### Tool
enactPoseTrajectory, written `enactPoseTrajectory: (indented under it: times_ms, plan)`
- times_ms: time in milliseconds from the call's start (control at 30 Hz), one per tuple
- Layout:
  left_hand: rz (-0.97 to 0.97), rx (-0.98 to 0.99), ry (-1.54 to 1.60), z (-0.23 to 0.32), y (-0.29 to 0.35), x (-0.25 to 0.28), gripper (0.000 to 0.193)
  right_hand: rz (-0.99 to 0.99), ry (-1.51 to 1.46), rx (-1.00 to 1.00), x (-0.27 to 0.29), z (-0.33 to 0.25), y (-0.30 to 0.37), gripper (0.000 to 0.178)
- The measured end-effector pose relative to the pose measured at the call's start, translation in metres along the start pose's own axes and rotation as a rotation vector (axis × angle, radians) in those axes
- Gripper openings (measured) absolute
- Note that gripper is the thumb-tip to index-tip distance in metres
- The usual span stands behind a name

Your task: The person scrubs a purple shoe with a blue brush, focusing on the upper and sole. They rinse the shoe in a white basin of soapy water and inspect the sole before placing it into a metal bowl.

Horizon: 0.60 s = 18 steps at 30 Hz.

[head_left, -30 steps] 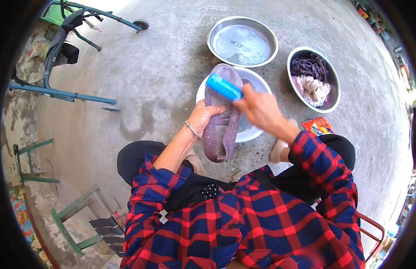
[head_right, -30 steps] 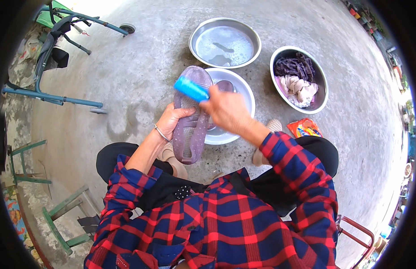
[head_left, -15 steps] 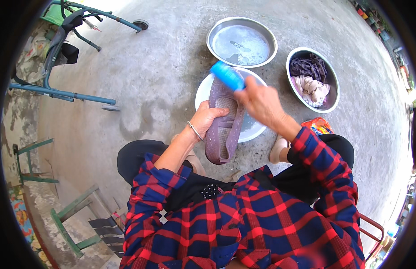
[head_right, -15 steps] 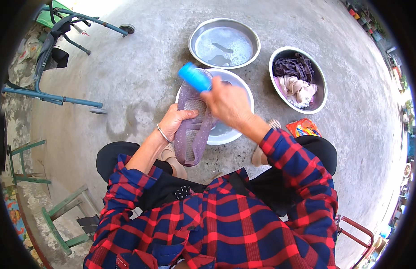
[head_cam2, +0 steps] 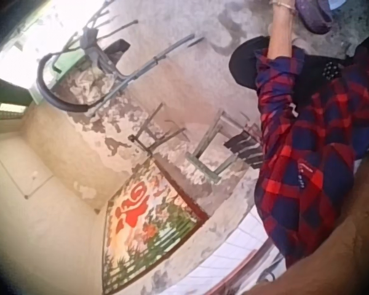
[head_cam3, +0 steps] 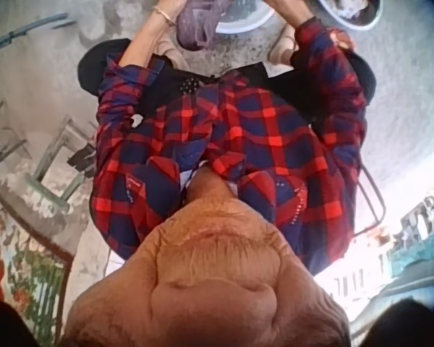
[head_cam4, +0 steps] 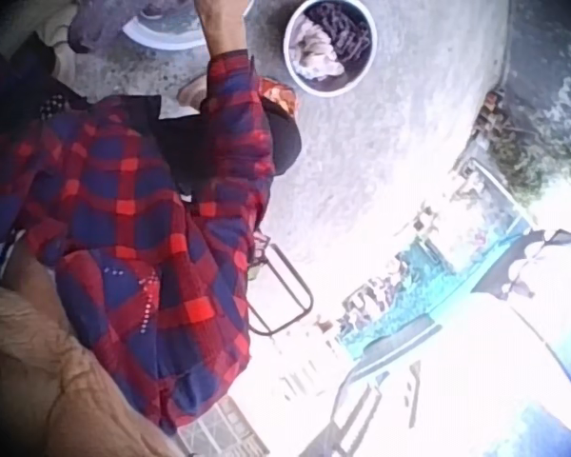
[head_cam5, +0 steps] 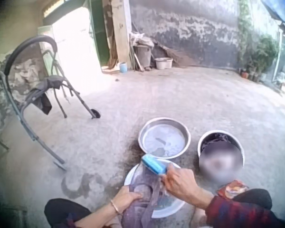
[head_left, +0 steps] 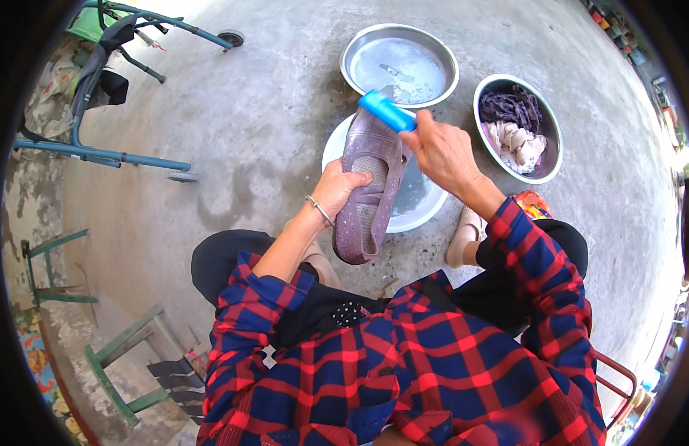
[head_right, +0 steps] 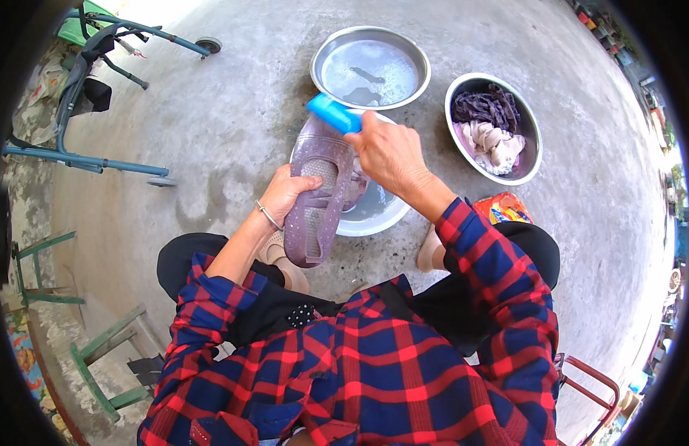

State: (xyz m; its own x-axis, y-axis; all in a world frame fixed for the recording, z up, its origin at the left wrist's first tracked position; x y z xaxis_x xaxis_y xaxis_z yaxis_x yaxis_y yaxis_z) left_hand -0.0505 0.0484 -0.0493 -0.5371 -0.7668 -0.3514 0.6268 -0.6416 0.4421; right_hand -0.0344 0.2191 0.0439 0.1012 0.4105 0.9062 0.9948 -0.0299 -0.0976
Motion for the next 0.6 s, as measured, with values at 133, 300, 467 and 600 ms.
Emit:
enactPoseTrajectory:
  times_ms: [133, 300, 467, 600]
  plan:
    - [0.031, -0.002, 0.052, -0.002, 0.0, 0.001, 0.034, -0.154, -0.074, 0.02, -0.016, -0.014, 0.03, 0.034]
    - [0.019, -0.008, 0.088, 0.003, 0.003, 0.001, 0.033, -0.009, 0.062, -0.025, -0.003, 0.009, 0.008, 0.034]
    - [0.025, 0.005, 0.077, 0.009, 0.011, -0.003, 0.033, -0.012, -0.001, -0.103, -0.007, 0.019, 0.025, 0.033]
    - [0.038, 0.019, 0.069, 0.002, 0.009, 0.004, 0.034, 0.047, -0.01, -0.071, 0.012, 0.018, 0.026, 0.033]
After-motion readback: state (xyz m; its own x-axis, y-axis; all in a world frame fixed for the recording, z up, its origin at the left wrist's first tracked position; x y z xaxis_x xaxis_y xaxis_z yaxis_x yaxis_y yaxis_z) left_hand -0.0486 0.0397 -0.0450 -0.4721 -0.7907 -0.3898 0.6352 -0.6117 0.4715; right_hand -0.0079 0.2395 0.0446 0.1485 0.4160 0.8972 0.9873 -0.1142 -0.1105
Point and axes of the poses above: each hand's wrist, its own y-axis away from the middle knuckle, its own x-axis out of the back of the hand, z = x × y, the point moved 8 cm from there along -y, towards the middle knuckle, and after that the axes turned 3 degrees about -z, right-handed, at the moved point
